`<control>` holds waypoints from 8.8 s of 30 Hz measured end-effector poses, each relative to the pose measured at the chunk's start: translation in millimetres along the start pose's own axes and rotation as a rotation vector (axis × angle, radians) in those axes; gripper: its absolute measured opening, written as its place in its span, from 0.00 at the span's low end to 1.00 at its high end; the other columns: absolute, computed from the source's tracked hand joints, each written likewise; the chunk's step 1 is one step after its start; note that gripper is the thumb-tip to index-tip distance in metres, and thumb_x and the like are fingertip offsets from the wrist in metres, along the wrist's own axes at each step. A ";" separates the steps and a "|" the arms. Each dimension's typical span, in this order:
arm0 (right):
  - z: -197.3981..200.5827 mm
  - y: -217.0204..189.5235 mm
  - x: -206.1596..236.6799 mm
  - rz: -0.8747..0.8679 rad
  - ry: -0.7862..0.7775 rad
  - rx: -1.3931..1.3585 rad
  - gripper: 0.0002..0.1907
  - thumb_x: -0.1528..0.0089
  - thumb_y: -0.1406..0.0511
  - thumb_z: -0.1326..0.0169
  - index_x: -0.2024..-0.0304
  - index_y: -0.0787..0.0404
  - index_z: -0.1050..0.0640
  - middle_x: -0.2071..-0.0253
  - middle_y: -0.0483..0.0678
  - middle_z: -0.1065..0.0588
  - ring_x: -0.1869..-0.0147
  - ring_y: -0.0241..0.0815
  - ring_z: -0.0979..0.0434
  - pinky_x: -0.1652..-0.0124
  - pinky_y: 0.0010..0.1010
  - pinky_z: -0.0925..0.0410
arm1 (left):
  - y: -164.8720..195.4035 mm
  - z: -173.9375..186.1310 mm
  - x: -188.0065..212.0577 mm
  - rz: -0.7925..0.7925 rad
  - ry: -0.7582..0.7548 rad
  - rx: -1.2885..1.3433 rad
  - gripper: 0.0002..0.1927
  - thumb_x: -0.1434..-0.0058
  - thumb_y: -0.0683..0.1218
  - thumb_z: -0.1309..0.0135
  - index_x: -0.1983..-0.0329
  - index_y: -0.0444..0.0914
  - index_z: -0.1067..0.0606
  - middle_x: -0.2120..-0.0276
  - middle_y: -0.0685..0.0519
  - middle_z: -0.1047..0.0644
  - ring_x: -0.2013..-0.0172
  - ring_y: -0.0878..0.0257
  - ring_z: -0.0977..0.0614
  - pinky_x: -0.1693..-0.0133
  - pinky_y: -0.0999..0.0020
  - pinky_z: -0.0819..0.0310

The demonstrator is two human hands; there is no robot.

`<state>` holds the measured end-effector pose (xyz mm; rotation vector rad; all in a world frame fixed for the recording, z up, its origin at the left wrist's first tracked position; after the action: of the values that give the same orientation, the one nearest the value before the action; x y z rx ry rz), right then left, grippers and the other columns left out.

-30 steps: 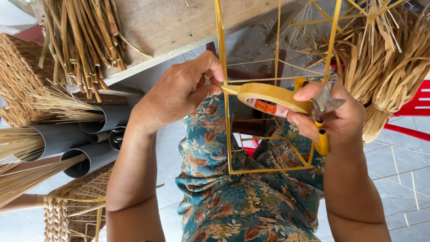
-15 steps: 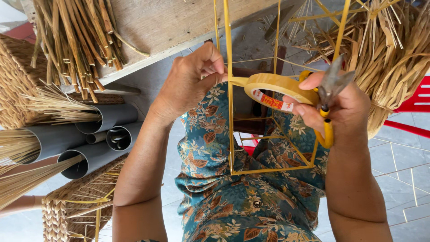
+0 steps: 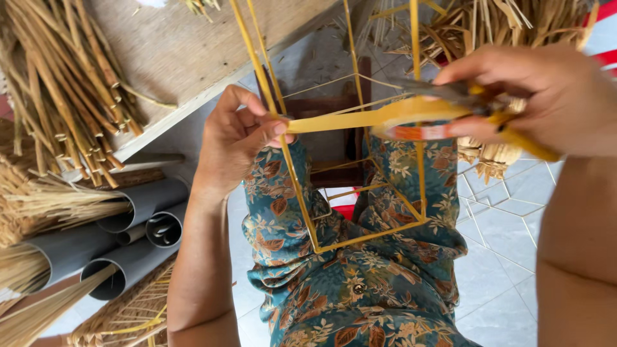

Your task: The person sits and wraps yellow tape around bamboo strips to secure them to a square bamboo frame held across their lap, using scissors to cut the tape. They position each strip along the frame edges and press the tape in place, repeating for successive strips.

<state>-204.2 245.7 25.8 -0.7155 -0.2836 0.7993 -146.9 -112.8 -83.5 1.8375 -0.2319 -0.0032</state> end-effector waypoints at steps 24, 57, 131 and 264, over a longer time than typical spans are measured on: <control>-70.9 123.1 41.3 -0.185 0.515 -0.220 0.24 0.37 0.75 0.33 0.40 0.63 0.25 0.46 0.46 0.23 0.43 0.34 0.22 0.40 0.27 0.27 | -8.5 -27.7 15.6 -0.202 0.190 -0.263 0.22 0.32 0.32 0.45 0.40 0.36 0.40 0.57 0.45 0.18 0.56 0.61 0.14 0.49 0.67 0.18; -138.1 113.9 37.5 -0.150 0.972 -0.500 0.25 0.35 0.80 0.38 0.38 0.64 0.29 0.46 0.46 0.24 0.41 0.36 0.22 0.41 0.27 0.27 | 11.8 -139.4 -9.4 -0.922 0.112 -1.641 0.12 0.43 0.40 0.44 0.56 0.35 0.23 0.61 0.48 0.22 0.57 0.54 0.18 0.38 0.51 0.36; 54.3 68.7 168.3 -0.189 0.501 -0.398 0.21 0.45 0.78 0.35 0.50 0.70 0.25 0.58 0.56 0.23 0.57 0.41 0.19 0.58 0.26 0.25 | 33.6 -43.4 67.7 -0.403 0.056 -0.018 0.07 0.27 0.41 0.42 0.61 0.32 0.22 0.61 0.50 0.19 0.54 0.61 0.19 0.30 0.54 0.41; -54.4 -19.8 86.0 0.174 0.883 -0.456 0.27 0.42 0.74 0.29 0.44 0.67 0.27 0.54 0.51 0.22 0.51 0.40 0.18 0.48 0.31 0.22 | 34.4 -142.9 13.7 -1.102 -0.035 -0.345 0.20 0.37 0.46 0.38 0.81 0.34 0.31 0.83 0.51 0.33 0.79 0.57 0.31 0.75 0.62 0.44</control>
<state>-108.7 273.6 -3.0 -1.4610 0.4175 0.5130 -121.4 12.3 -9.4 1.4160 0.7322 -0.7866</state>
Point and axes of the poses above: each hand's wrist, its own x-axis away from the middle knuckle, its own z-axis out of the back of the hand, y = z × x, the point moved 3 cm from there along -x, towards the middle knuckle
